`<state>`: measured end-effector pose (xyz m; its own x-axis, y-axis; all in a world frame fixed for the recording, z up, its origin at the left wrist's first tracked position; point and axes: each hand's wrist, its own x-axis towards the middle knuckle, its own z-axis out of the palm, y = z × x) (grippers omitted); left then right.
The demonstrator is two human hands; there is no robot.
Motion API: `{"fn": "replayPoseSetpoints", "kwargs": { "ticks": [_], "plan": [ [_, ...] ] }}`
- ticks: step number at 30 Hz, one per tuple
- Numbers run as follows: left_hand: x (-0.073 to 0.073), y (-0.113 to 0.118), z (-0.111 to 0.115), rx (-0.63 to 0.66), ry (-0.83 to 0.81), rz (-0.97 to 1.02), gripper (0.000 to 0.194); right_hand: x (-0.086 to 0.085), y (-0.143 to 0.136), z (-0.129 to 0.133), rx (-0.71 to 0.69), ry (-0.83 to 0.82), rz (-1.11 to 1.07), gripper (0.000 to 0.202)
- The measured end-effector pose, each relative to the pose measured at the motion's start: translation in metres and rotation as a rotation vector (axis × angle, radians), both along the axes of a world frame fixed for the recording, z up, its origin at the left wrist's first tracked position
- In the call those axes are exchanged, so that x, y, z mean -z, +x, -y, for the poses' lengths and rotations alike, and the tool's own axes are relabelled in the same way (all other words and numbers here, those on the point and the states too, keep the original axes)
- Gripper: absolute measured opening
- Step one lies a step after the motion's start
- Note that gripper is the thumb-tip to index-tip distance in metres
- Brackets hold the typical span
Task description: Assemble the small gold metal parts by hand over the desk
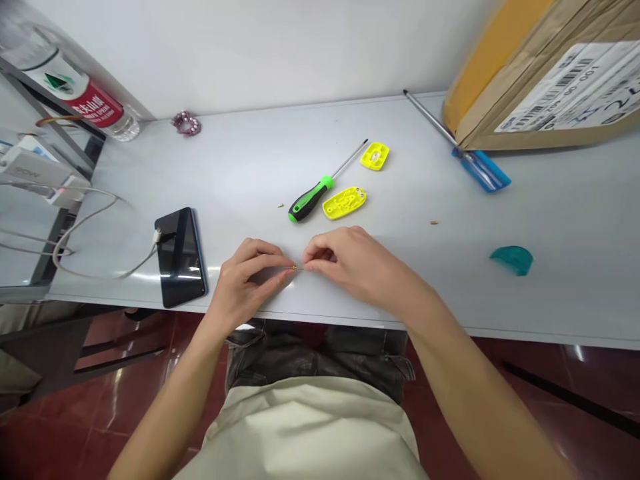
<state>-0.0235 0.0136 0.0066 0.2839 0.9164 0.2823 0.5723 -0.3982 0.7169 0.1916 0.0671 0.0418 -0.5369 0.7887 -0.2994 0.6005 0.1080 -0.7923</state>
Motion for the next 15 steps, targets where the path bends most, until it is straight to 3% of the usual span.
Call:
{"fn": "replayPoseSetpoints", "kwargs": {
  "ticks": [7, 15],
  "plan": [
    [0.001, 0.000, -0.001, 0.016, -0.002, -0.046, 0.008, 0.016, -0.005, -0.003, -0.044, 0.172, 0.032, 0.021],
    [0.003, 0.003, -0.001, -0.011, -0.021, -0.145, 0.009, 0.009, -0.014, -0.007, -0.080, 0.189, 0.123, 0.017]
  ]
}}
